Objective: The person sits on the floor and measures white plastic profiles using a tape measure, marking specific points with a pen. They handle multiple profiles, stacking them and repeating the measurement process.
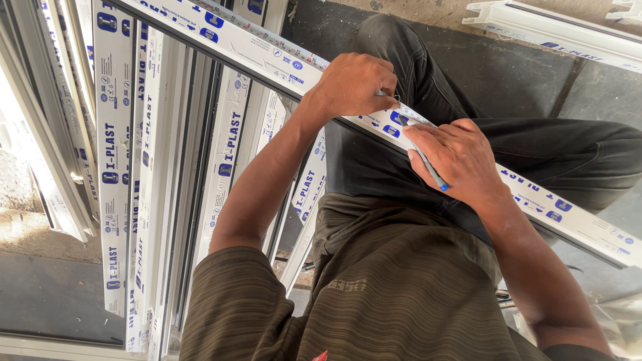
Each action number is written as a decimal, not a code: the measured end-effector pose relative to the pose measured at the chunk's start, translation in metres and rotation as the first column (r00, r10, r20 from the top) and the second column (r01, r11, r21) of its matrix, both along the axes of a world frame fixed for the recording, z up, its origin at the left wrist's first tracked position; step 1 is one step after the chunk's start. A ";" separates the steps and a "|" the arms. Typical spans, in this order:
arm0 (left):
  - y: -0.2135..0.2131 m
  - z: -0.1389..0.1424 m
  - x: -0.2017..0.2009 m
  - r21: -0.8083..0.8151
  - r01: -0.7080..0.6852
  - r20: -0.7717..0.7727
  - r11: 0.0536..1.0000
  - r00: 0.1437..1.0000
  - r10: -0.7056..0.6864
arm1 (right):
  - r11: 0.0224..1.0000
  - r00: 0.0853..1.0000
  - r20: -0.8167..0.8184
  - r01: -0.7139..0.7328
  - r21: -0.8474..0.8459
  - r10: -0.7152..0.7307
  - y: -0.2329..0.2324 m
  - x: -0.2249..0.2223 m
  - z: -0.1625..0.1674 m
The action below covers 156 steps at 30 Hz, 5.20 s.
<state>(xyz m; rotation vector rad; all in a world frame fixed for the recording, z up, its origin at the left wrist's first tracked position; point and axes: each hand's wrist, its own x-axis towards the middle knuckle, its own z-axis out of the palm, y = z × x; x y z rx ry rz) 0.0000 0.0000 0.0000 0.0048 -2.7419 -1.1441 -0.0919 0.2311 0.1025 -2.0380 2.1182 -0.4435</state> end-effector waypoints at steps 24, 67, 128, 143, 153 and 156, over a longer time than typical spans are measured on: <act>-0.008 0.022 0.022 -0.003 0.052 -0.172 0.999 0.984 -0.052 | 0.966 0.962 0.264 0.137 -0.219 -0.076 0.016 -0.002 0.000; 0.062 0.016 0.103 -0.215 -0.124 -0.179 0.969 0.980 0.086 | 0.948 0.701 0.687 0.314 -0.058 -0.190 -0.014 -0.013 -0.072; 0.062 0.014 0.104 -0.208 -0.111 -0.151 0.972 0.985 0.080 | 0.901 0.388 0.841 0.363 0.236 -0.377 -0.013 -0.023 -0.086; 0.078 0.084 0.079 -0.316 -0.109 -0.160 0.942 0.985 0.060 | 0.950 0.905 0.424 0.171 -0.259 -0.048 0.040 0.020 -0.019; 0.160 0.105 0.017 -0.279 0.044 0.031 0.959 0.999 -0.037 | 0.941 0.936 0.183 0.323 -0.103 -0.301 0.121 0.006 0.001; 0.157 0.114 0.015 -0.302 0.151 -0.002 0.941 0.987 -0.158 | 0.936 0.928 0.201 0.339 -0.096 -0.315 0.170 -0.020 0.015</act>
